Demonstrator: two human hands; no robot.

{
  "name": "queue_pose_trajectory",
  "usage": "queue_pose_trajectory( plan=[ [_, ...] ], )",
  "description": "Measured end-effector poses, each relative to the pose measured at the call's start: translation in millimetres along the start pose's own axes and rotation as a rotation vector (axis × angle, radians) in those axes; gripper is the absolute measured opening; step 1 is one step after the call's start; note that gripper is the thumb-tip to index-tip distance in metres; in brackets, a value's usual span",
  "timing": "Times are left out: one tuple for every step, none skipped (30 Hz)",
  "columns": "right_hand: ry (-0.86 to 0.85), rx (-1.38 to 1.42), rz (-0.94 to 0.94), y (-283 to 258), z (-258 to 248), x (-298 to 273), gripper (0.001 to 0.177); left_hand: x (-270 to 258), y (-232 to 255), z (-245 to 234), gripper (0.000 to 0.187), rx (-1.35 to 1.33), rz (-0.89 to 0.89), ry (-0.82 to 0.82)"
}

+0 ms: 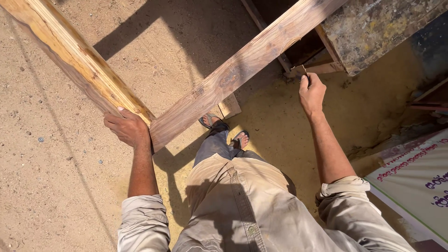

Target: Applying wood filler to gaps in a wooden frame and sanding it down.

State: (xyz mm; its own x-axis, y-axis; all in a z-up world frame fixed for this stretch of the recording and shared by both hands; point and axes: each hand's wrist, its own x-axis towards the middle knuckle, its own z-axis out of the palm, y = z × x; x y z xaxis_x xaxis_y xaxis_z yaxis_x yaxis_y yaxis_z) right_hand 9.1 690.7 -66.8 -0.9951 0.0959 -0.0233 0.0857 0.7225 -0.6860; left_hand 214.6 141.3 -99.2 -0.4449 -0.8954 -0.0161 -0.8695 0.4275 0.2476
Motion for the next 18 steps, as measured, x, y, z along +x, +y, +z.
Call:
queue_pose_trajectory(
  plan=[
    [-0.002,-0.008,-0.010,-11,-14,13,0.016,-1,-1,3,0.059,-0.008,-0.009,-0.003],
    [0.044,0.007,-0.083,-21,-27,23,0.014,0,-4,5,0.057,-0.020,0.032,0.033],
    [0.088,0.022,-0.156,-31,-40,32,0.013,0,-6,7,0.055,-0.032,0.073,0.070],
    [0.094,0.011,-0.163,-41,-45,42,0.013,-1,-4,5,0.055,-0.044,0.071,0.065],
    [0.084,0.018,-0.231,-51,-50,51,0.015,-2,-2,2,0.056,-0.036,0.070,0.060],
    [0.073,0.023,-0.300,-63,-55,61,0.018,-3,0,0,0.056,-0.029,0.067,0.055],
    [0.077,0.011,-0.309,-68,-58,69,0.018,-4,4,-2,0.056,-0.043,0.063,0.049],
    [0.013,-0.074,-0.314,-74,-58,77,0.020,-6,6,-5,0.055,-0.057,0.060,0.038],
    [-0.050,-0.159,-0.318,-81,-57,85,0.024,-6,7,-8,0.054,-0.070,0.056,0.027],
    [-0.057,-0.167,-0.333,-93,-60,91,0.024,-7,8,-9,0.054,-0.078,0.040,0.025],
    [-0.060,-0.301,-0.421,-105,-62,97,0.027,-8,9,-10,0.052,-0.097,0.064,0.031],
    [-0.068,-0.433,-0.508,-117,-62,101,0.031,-9,7,-12,0.051,-0.111,0.085,0.035],
    [-0.081,-0.439,-0.522,-122,-59,106,0.031,-7,4,-4,0.051,-0.112,0.066,0.032],
    [-0.090,-0.549,-0.582,-127,-55,110,0.027,-6,-1,3,0.048,-0.112,0.047,0.041],
    [-0.097,-0.658,-0.643,-132,-51,115,0.026,-5,-5,11,0.046,-0.111,0.029,0.050],
    [-0.107,-0.665,-0.655,-125,-45,118,0.026,-7,-8,10,0.046,-0.113,0.013,0.046],
    [-0.118,-0.631,-0.656,-117,-39,121,0.028,-9,-10,10,0.045,-0.065,0.070,0.093],
    [-0.128,-0.598,-0.658,-110,-34,127,0.031,-11,-10,10,0.045,-0.018,0.127,0.138]
  ],
)
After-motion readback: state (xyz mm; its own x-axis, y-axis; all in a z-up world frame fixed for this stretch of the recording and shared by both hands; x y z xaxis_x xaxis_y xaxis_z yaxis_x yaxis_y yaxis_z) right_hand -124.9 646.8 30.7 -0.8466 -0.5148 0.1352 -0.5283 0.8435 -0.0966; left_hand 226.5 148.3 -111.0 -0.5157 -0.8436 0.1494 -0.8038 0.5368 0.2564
